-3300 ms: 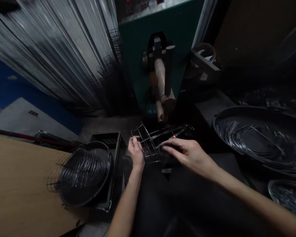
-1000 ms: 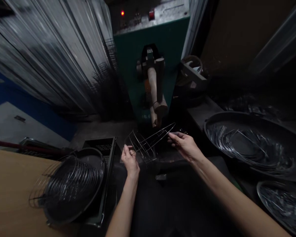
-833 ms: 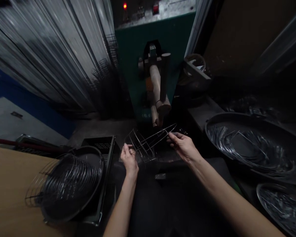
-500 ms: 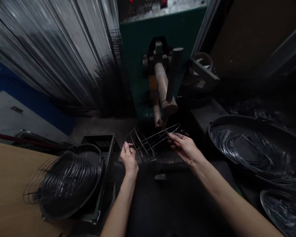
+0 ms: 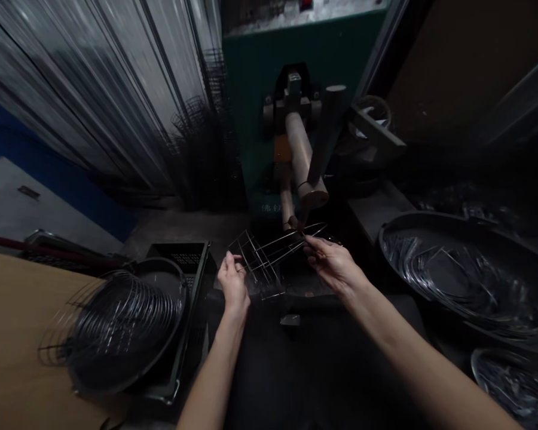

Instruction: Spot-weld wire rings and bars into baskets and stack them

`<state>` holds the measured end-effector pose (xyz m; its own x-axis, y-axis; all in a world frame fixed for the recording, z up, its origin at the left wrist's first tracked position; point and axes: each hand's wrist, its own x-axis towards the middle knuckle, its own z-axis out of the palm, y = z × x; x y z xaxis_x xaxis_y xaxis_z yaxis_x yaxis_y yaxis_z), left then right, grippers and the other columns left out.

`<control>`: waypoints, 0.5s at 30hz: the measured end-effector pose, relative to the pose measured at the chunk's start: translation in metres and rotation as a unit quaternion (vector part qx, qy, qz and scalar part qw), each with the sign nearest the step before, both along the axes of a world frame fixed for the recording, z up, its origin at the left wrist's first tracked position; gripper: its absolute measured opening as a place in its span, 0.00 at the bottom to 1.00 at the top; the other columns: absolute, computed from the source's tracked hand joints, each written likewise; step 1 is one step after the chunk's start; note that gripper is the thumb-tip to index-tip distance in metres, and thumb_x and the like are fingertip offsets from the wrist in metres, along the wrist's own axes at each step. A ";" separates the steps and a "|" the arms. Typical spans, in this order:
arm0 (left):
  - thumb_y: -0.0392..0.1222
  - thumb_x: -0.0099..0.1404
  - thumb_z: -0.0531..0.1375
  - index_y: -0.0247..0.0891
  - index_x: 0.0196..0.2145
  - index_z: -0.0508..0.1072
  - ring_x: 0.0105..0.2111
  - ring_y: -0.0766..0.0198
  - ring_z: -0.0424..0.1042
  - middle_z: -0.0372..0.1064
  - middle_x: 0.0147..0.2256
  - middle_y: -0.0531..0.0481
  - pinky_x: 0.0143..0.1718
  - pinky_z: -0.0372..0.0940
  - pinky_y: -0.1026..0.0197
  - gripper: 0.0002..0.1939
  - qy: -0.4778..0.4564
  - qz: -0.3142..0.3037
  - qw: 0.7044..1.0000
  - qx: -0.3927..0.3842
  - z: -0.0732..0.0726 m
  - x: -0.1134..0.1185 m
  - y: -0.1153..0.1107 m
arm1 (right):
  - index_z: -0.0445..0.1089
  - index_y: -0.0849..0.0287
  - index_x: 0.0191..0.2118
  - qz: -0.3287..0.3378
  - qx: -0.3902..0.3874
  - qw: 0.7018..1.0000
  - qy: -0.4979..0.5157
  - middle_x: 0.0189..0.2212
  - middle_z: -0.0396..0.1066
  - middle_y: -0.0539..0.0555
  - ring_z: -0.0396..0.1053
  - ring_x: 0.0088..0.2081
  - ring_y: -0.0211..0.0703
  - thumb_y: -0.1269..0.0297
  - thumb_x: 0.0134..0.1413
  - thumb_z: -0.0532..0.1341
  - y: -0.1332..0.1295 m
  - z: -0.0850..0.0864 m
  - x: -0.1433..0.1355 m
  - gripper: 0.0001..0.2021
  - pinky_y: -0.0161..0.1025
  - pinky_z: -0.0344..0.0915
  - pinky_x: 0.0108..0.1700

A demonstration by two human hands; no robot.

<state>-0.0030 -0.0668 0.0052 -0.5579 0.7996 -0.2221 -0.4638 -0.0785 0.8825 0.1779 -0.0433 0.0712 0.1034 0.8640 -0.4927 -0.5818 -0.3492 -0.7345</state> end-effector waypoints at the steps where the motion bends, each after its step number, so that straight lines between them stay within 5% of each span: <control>1: 0.57 0.55 0.62 0.34 0.27 0.66 0.13 0.79 0.42 0.43 0.14 0.64 0.16 0.39 0.70 0.21 0.001 -0.005 1.000 -0.002 0.001 -0.001 0.000 | 0.71 0.64 0.24 -0.001 0.000 1.000 0.001 0.21 0.70 0.50 0.67 0.22 0.31 0.76 0.37 0.70 0.001 -0.001 0.000 0.07 0.23 0.59 0.18; 8: 0.53 0.61 0.58 0.33 0.32 0.68 0.12 0.77 0.42 0.45 0.11 0.64 0.16 0.40 0.70 0.17 -0.007 -0.050 0.998 0.023 0.003 -0.004 -0.007 | 0.72 0.63 0.26 0.002 -0.018 1.000 0.010 0.22 0.70 0.50 0.68 0.23 0.30 0.75 0.48 0.66 -0.005 0.006 -0.002 0.05 0.23 0.60 0.19; 15: 0.48 0.64 0.55 0.35 0.30 0.66 0.11 0.76 0.42 0.45 0.11 0.64 0.16 0.41 0.69 0.13 -0.016 -0.029 0.999 0.015 0.001 -0.003 0.005 | 0.73 0.62 0.27 -0.008 -0.017 1.000 -0.025 0.26 0.72 0.50 0.67 0.24 0.29 0.70 0.44 0.70 -0.021 -0.006 0.023 0.06 0.23 0.62 0.21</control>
<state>-0.0060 -0.0620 0.0062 -0.5035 0.8370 -0.2144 -0.4967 -0.0774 0.8645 0.2013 -0.0647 0.0649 0.1424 0.8450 -0.5154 -0.5501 -0.3653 -0.7510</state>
